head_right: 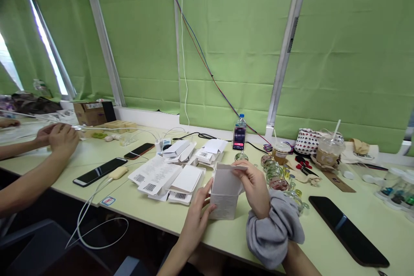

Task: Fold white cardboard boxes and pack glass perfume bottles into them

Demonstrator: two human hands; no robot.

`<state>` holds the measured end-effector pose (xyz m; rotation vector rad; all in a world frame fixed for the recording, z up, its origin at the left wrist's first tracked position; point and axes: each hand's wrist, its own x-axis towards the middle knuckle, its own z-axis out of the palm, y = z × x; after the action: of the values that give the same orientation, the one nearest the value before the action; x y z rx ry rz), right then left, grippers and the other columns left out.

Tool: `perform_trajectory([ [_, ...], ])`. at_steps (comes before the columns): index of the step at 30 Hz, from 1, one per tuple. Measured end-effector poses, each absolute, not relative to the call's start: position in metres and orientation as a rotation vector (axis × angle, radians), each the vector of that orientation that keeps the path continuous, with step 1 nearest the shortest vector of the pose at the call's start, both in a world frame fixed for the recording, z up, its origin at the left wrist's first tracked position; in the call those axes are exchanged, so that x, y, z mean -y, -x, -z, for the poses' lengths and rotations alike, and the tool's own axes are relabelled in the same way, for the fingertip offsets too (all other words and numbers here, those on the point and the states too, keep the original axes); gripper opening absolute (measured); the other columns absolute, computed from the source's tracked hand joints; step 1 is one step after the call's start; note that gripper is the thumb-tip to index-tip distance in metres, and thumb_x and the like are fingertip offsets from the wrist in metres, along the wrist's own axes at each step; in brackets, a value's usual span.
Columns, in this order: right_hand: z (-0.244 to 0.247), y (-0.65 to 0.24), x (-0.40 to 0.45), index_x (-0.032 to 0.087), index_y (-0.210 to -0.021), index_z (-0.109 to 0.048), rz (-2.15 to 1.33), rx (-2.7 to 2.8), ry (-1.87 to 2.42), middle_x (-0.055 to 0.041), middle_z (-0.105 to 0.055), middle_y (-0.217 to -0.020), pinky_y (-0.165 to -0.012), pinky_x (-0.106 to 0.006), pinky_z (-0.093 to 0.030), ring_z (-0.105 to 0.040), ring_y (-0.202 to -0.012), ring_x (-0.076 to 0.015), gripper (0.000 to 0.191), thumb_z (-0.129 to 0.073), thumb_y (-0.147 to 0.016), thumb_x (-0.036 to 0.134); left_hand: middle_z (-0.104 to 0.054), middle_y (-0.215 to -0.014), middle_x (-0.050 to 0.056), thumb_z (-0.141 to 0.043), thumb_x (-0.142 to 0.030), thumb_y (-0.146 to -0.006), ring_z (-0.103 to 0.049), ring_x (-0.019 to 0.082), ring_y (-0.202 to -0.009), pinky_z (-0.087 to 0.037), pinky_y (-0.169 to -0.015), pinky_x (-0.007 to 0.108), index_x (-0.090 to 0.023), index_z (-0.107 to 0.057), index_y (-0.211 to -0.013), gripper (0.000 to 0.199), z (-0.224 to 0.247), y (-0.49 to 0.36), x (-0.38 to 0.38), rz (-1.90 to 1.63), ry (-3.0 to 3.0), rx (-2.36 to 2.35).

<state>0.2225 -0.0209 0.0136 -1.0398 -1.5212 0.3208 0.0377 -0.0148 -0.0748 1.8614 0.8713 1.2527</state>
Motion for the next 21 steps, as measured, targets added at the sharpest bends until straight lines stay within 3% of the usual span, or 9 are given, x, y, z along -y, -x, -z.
perform_trajectory([
  [6, 0.003, -0.221, 0.021, 0.020, -0.075, -0.068, -0.359, 1.710, 1.080, -0.0074, -0.071, -0.094, -0.074, -0.032, -0.051, -0.065, -0.085, -0.0213, 0.019, -0.054, -0.086, 0.027, -0.053, -0.121, 0.006, -0.044, -0.018, -0.089, -0.054, 0.019, -0.106, -0.045, -0.096, 0.036, -0.033, -0.035, -0.142, 0.056, 0.081, -0.037, 0.011, -1.264, -1.849, -0.892],
  [13, 0.022, -0.237, 0.028, 0.024, -0.085, -0.074, -0.241, 2.055, 1.097, -0.0067, -0.072, -0.111, -0.101, -0.050, -0.042, -0.054, -0.120, -0.0273, 0.021, -0.055, -0.090, 0.031, -0.051, -0.134, 0.006, -0.043, -0.016, -0.090, -0.054, 0.019, -0.108, -0.043, -0.098, 0.036, -0.034, -0.027, -0.145, 0.060, 0.076, -0.034, 0.012, -1.251, -1.940, -0.871],
  [18, 0.037, -0.241, 0.037, 0.023, -0.118, -0.062, 0.103, 2.115, 0.945, -0.0092, -0.054, -0.137, -0.103, -0.048, -0.041, -0.041, -0.132, -0.0260, 0.030, -0.056, -0.090, 0.029, -0.056, -0.127, 0.006, -0.042, -0.014, -0.089, -0.052, 0.020, -0.116, -0.043, -0.099, 0.036, -0.032, -0.045, -0.136, 0.051, 0.075, -0.032, 0.010, -1.220, -2.002, -0.846],
  [21, 0.050, -0.240, 0.040, 0.020, -0.126, -0.056, 0.415, 2.181, 0.800, -0.0101, -0.060, -0.130, -0.103, -0.046, -0.040, -0.046, -0.128, -0.0229, 0.035, -0.051, -0.091, 0.016, -0.057, -0.125, 0.006, -0.041, -0.012, -0.088, -0.053, 0.021, -0.114, -0.044, -0.098, 0.038, -0.031, -0.050, -0.131, 0.048, 0.074, -0.029, 0.007, -1.198, -2.039, -0.833],
])
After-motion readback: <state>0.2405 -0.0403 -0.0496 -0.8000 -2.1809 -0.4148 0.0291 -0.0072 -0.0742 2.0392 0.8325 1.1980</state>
